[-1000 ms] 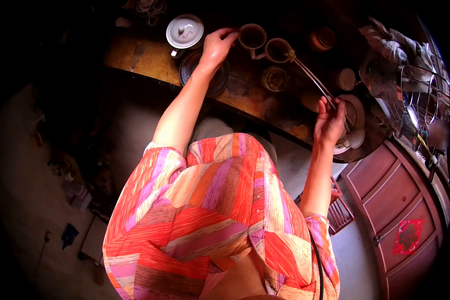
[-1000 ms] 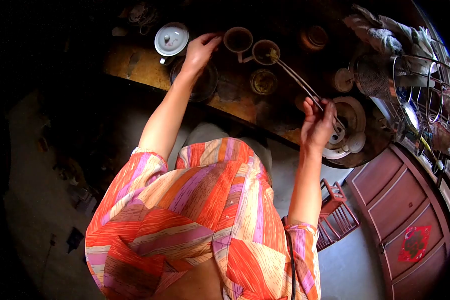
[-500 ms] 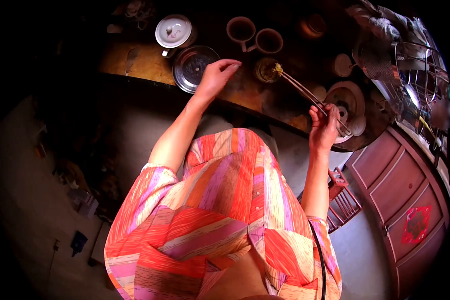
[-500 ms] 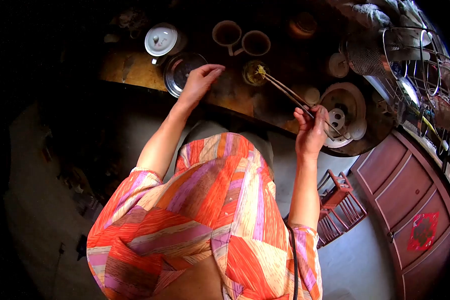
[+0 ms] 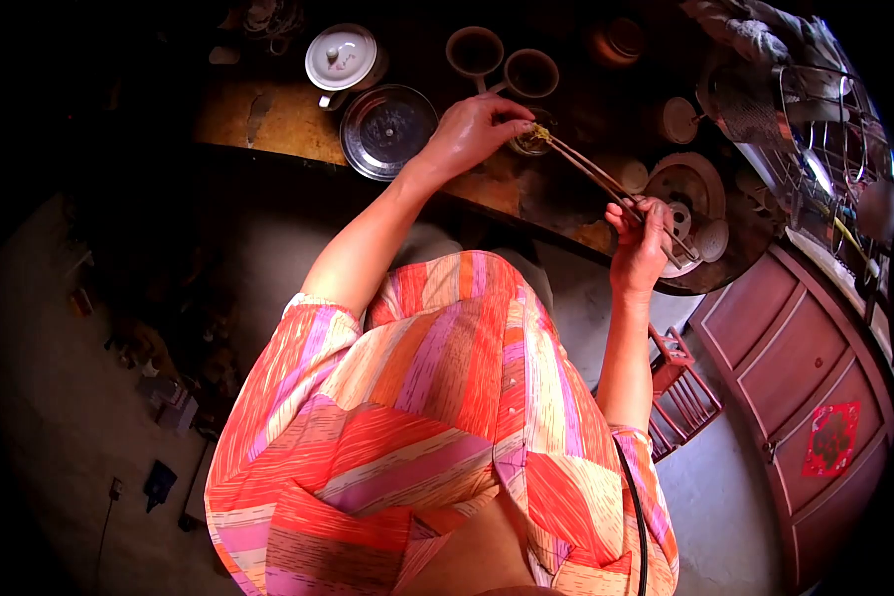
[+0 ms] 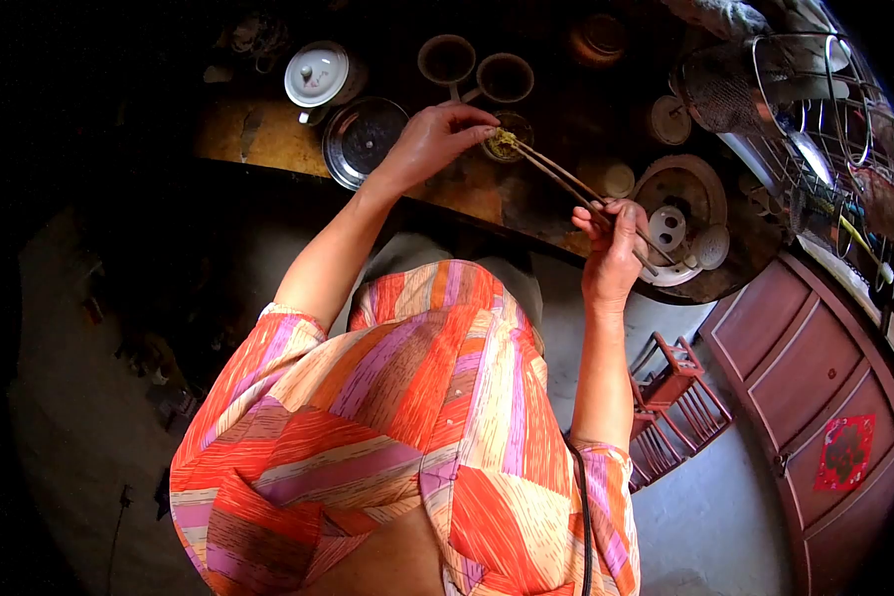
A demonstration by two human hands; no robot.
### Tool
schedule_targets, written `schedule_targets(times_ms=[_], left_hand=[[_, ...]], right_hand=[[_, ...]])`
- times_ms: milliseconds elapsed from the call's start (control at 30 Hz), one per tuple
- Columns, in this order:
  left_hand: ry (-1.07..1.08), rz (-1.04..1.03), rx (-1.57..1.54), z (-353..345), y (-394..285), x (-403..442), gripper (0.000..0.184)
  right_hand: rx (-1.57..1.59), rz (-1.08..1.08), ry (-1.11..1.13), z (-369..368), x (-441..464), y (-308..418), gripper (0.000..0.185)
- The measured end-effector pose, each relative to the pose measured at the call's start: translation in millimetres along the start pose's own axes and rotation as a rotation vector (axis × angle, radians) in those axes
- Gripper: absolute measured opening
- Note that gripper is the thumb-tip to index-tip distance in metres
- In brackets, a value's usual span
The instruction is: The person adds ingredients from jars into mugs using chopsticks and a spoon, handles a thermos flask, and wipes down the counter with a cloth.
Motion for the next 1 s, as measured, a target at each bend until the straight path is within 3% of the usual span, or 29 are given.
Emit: schedule_targets(times_ms=[567, 700, 1000], left_hand=[[-0.211, 0.035, 0.001, 30, 26, 0, 0.025], [-0.396, 0.019, 0.162, 59, 34, 7, 0.023], [-0.484, 0.076, 0.357, 90, 38, 19, 0.023]], right_hand=[[-0.077, -0.025, -0.047, 7, 2, -11, 0.024], [-0.094, -0.036, -0.055, 3, 6, -16, 0.026], [-0.332, 0.005, 0.046, -20, 17, -13, 0.026]])
Point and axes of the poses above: each hand's wrist, its own x-axis towards the middle knuckle, its own z-axis out of the back of the hand, y = z × x, the point moved 5 cm from there along x, towards the middle knuckle, and after that the axes turned 13 degrees about y, right-handed, at the moved point
